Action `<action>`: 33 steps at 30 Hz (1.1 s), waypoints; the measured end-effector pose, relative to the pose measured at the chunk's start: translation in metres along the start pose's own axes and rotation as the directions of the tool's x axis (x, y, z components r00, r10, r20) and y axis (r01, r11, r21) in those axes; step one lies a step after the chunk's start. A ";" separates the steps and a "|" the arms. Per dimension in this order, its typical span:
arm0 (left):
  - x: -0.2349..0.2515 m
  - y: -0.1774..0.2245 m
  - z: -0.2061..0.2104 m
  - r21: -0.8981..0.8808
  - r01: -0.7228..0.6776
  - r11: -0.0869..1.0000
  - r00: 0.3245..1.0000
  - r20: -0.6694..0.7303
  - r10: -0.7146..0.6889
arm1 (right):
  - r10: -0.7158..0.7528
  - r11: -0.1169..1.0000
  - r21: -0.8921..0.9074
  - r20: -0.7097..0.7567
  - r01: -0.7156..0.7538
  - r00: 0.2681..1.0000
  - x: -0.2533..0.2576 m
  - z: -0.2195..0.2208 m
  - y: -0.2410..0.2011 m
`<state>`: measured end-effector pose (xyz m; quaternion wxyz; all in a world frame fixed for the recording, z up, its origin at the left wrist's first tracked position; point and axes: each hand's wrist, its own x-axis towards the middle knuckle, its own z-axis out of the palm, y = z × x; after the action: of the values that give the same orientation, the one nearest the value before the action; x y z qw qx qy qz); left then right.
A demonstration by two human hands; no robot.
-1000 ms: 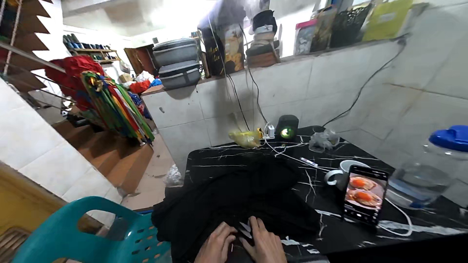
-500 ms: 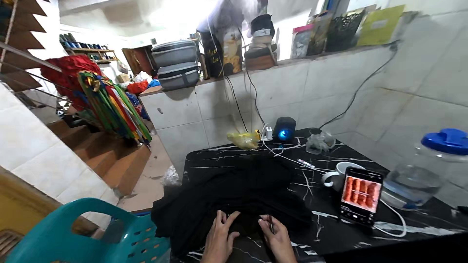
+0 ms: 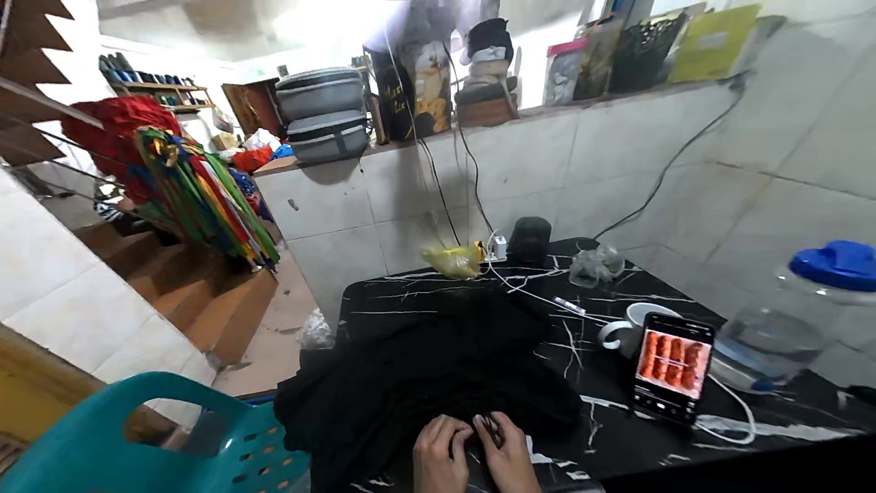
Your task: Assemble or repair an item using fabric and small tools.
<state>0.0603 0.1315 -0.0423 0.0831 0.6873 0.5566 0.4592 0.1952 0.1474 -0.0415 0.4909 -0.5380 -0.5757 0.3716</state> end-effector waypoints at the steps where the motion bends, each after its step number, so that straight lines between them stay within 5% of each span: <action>1: -0.002 0.003 -0.007 0.076 0.058 0.995 0.996 0.057 -0.062 | -0.004 0.999 -0.040 -0.011 0.003 1.000 -0.001 0.001 -0.003; 3: -0.005 0.006 -0.034 0.301 0.179 0.937 0.955 0.177 -0.239 | -0.060 0.991 -0.118 -0.030 0.056 0.998 -0.003 0.003 -0.010; 5: -0.012 -0.004 -0.060 0.487 0.201 0.850 0.946 0.129 -0.298 | -0.173 0.967 -0.197 -0.032 0.163 0.984 -0.001 0.007 -0.011; 9: -0.015 -0.027 -0.097 0.546 0.183 0.818 0.966 0.054 -0.252 | -0.166 0.886 -0.408 0.160 0.219 0.973 0.002 0.010 -0.027; 14: 0.006 -0.046 -0.119 0.653 0.372 0.660 0.877 -0.014 -0.480 | -0.265 0.729 -0.602 0.190 0.325 0.945 0.003 0.025 -0.052; 20: 0.036 -0.028 -0.123 0.780 0.408 0.475 0.658 0.109 -0.745 | 0.094 0.655 -0.722 0.371 0.223 0.924 0.009 0.030 -0.081; 23: 0.042 -0.050 -0.139 0.523 0.530 0.668 0.760 0.057 -0.648 | 0.240 0.629 -0.751 0.432 0.201 0.869 0.011 0.021 -0.088; 25: 0.053 -0.064 -0.147 -0.003 0.626 0.780 0.773 -0.131 -0.621 | 0.236 0.640 -0.740 0.443 0.204 0.865 0.005 0.018 -0.084; 27: 0.074 -0.058 -0.146 -0.597 0.540 0.594 0.619 -0.197 -0.760 | 0.201 0.663 -0.716 0.452 0.219 0.869 -0.006 0.017 -0.080; 28: 0.082 -0.049 -0.144 -0.744 0.481 0.464 0.545 -0.161 -0.823 | 0.176 0.676 -0.701 0.453 0.227 0.874 -0.012 0.016 -0.081; 29: 0.088 -0.043 -0.140 -0.817 0.438 0.374 0.504 -0.121 -0.855 | 0.155 0.682 -0.691 0.456 0.239 0.876 -0.017 0.014 -0.081; 31: 0.094 -0.043 -0.127 -0.782 0.461 0.419 0.504 -0.158 -0.849 | 0.120 0.680 -0.677 0.480 0.280 0.869 -0.024 0.007 -0.080; 33: 0.086 -0.044 -0.123 -0.628 0.527 0.572 0.639 -0.151 -0.754 | 0.102 0.698 -0.630 0.559 0.341 0.823 -0.024 -0.002 -0.077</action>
<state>-0.0627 0.1711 0.0460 0.3166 0.2683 0.6259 0.6603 0.1758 0.1124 0.0284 0.0821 -0.5115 -0.8247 0.2269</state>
